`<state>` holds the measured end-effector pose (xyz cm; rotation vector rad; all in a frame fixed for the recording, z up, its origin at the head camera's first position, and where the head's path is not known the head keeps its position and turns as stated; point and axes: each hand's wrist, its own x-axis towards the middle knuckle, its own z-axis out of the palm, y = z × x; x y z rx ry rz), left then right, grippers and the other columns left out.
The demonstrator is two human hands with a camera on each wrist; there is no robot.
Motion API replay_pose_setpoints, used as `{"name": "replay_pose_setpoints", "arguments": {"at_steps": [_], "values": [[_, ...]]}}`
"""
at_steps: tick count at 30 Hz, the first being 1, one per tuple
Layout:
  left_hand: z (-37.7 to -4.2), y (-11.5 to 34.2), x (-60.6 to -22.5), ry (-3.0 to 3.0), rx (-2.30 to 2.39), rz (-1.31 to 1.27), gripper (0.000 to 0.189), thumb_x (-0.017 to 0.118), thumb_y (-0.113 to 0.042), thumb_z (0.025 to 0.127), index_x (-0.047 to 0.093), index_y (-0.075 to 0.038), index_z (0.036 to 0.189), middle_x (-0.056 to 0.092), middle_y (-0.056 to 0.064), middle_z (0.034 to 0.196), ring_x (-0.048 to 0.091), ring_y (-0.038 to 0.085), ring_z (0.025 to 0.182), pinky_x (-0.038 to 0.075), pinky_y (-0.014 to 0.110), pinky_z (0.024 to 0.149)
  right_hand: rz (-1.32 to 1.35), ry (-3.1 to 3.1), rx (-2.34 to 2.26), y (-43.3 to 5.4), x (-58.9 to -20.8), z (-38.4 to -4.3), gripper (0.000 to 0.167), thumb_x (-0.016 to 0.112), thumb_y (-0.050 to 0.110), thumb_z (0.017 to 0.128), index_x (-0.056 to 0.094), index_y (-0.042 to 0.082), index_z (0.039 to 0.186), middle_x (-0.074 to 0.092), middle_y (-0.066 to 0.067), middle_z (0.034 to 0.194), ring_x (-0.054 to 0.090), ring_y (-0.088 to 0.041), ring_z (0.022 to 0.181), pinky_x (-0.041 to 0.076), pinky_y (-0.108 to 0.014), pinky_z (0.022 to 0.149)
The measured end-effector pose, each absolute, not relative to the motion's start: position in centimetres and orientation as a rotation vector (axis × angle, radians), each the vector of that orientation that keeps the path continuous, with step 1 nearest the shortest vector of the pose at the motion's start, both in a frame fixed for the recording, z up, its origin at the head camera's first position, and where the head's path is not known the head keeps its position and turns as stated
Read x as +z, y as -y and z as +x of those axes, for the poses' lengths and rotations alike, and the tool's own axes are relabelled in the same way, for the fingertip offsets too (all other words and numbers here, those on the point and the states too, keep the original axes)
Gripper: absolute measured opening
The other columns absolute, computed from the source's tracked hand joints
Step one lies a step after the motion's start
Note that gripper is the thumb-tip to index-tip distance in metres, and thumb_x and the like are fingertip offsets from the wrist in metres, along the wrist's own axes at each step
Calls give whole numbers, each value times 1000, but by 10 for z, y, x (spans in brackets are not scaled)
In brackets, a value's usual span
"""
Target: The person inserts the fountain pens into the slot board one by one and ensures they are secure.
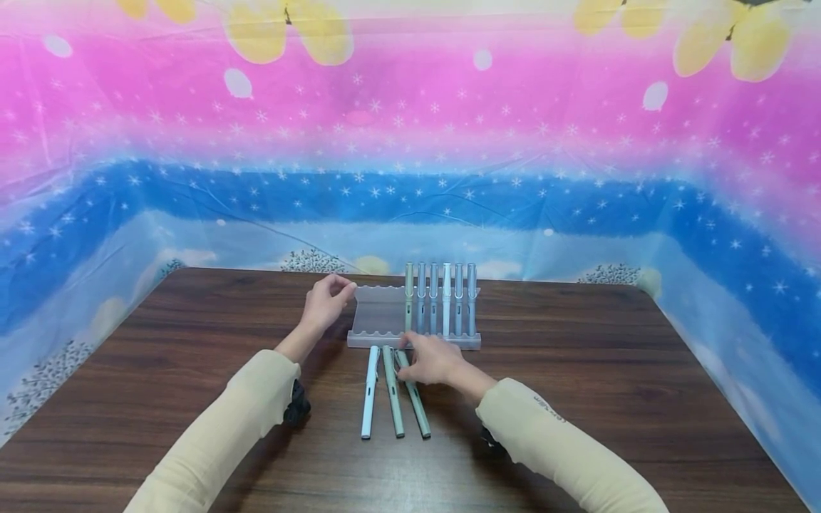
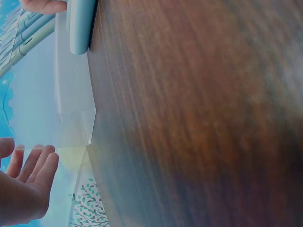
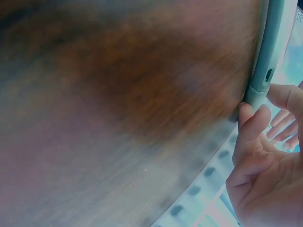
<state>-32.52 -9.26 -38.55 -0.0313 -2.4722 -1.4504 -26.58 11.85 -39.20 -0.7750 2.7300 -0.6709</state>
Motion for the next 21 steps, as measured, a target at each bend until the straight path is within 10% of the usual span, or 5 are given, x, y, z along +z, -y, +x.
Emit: {"name": "replay_pose_setpoints", "arguments": {"at_steps": [21], "values": [[-325, 92, -384, 2473, -1456, -32, 19, 55, -19, 87, 60, -2, 94, 61, 11, 94, 54, 26, 89, 40, 38, 80, -830, -2789, -482, -117, -393, -267, 43, 63, 28, 77, 51, 17, 118, 48, 5, 56, 40, -10, 45, 26, -23, 37]]}}
